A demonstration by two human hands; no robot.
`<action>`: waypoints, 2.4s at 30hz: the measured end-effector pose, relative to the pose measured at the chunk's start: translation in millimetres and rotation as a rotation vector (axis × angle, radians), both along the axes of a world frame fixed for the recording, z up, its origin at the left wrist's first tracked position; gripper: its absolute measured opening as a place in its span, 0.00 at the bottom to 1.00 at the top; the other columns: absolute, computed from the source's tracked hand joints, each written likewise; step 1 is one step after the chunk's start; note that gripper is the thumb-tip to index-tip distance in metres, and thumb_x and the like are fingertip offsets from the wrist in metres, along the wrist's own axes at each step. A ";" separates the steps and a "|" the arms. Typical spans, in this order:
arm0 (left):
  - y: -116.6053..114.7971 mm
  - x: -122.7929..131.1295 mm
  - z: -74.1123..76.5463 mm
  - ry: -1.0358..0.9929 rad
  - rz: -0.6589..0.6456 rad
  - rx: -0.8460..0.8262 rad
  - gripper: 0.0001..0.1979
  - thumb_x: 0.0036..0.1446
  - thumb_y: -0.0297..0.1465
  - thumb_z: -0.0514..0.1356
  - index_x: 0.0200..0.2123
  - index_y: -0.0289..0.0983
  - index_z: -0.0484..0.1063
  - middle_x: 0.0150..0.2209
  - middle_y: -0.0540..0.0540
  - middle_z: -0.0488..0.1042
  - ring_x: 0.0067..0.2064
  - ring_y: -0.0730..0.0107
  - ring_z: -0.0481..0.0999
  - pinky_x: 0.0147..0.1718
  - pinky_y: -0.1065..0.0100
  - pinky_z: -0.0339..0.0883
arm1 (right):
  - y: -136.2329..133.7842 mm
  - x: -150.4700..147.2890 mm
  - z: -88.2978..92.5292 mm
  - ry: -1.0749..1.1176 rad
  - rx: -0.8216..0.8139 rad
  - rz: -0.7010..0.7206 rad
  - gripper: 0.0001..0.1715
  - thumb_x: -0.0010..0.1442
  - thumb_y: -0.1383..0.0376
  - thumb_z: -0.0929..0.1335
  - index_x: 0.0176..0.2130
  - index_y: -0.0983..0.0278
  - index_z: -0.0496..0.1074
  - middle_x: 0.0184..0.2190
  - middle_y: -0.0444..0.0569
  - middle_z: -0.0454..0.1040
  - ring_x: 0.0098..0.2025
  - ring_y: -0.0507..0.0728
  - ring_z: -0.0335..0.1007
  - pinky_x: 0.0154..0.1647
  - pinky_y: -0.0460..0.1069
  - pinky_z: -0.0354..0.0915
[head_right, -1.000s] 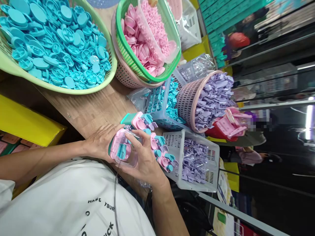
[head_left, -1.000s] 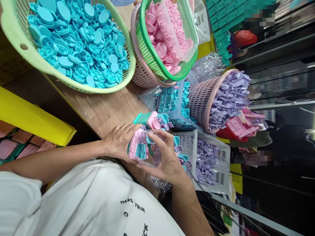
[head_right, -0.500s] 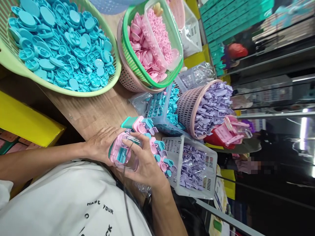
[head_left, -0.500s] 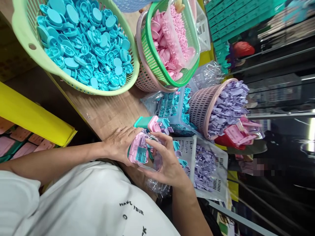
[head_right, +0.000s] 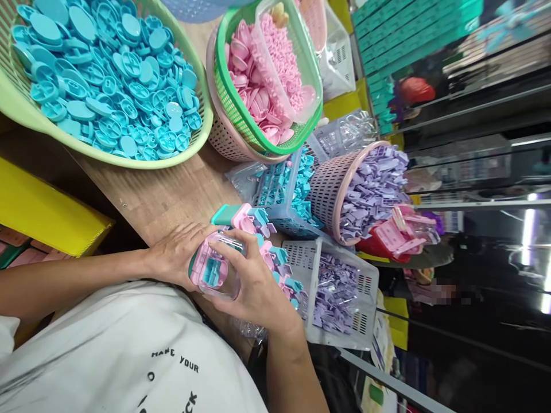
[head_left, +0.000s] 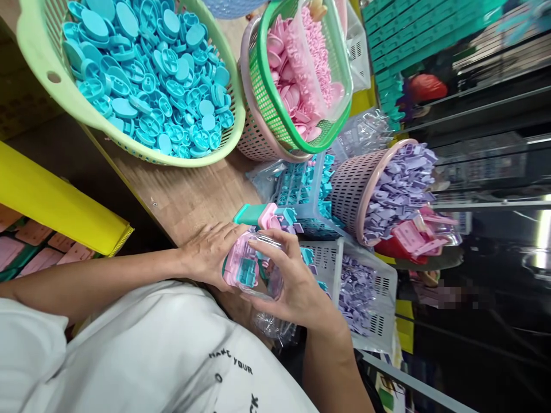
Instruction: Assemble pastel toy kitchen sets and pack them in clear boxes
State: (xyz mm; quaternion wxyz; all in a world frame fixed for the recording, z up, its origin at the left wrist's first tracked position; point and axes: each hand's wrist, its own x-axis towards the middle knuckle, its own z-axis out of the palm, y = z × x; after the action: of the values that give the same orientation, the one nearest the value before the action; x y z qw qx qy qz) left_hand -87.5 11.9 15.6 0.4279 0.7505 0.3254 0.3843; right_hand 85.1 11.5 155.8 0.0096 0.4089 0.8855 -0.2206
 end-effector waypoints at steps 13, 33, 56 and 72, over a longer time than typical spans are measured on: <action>-0.6 0.0 2.2 0.003 -0.006 -0.029 0.53 0.34 0.44 0.74 0.62 0.34 0.56 0.55 0.33 0.69 0.56 0.41 0.70 0.54 0.45 0.65 | 0.8 -6.5 4.3 -0.049 -0.001 -0.001 0.45 0.54 0.60 0.75 0.65 0.55 0.57 0.59 0.57 0.54 0.67 0.68 0.55 0.65 0.63 0.64; -8.0 7.2 -12.2 0.015 0.034 -0.050 0.64 0.33 0.44 0.74 0.69 0.36 0.42 0.64 0.28 0.60 0.65 0.37 0.63 0.60 0.40 0.59 | 4.8 -12.7 10.6 -0.081 -0.039 0.008 0.46 0.52 0.58 0.76 0.64 0.56 0.58 0.59 0.58 0.55 0.66 0.69 0.56 0.63 0.65 0.65; -3.9 2.9 1.3 0.026 0.035 -0.009 0.49 0.38 0.43 0.70 0.61 0.35 0.54 0.54 0.34 0.70 0.55 0.44 0.71 0.52 0.48 0.66 | 13.0 3.2 10.6 -0.015 -0.016 0.124 0.45 0.53 0.60 0.75 0.65 0.56 0.59 0.59 0.58 0.56 0.64 0.68 0.59 0.62 0.64 0.67; -4.8 4.0 4.7 0.045 0.042 -0.031 0.47 0.41 0.40 0.69 0.62 0.35 0.53 0.57 0.33 0.69 0.57 0.43 0.69 0.53 0.49 0.64 | -7.7 -1.8 -0.7 -0.042 0.145 0.001 0.46 0.54 0.58 0.75 0.66 0.54 0.58 0.59 0.58 0.56 0.65 0.71 0.58 0.62 0.67 0.66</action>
State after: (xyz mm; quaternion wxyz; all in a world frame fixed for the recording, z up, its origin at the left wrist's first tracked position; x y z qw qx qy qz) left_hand -83.5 7.1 20.3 0.4240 0.7453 0.3563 0.3712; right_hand 83.2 3.9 155.1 -0.0015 0.4125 0.8990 -0.1472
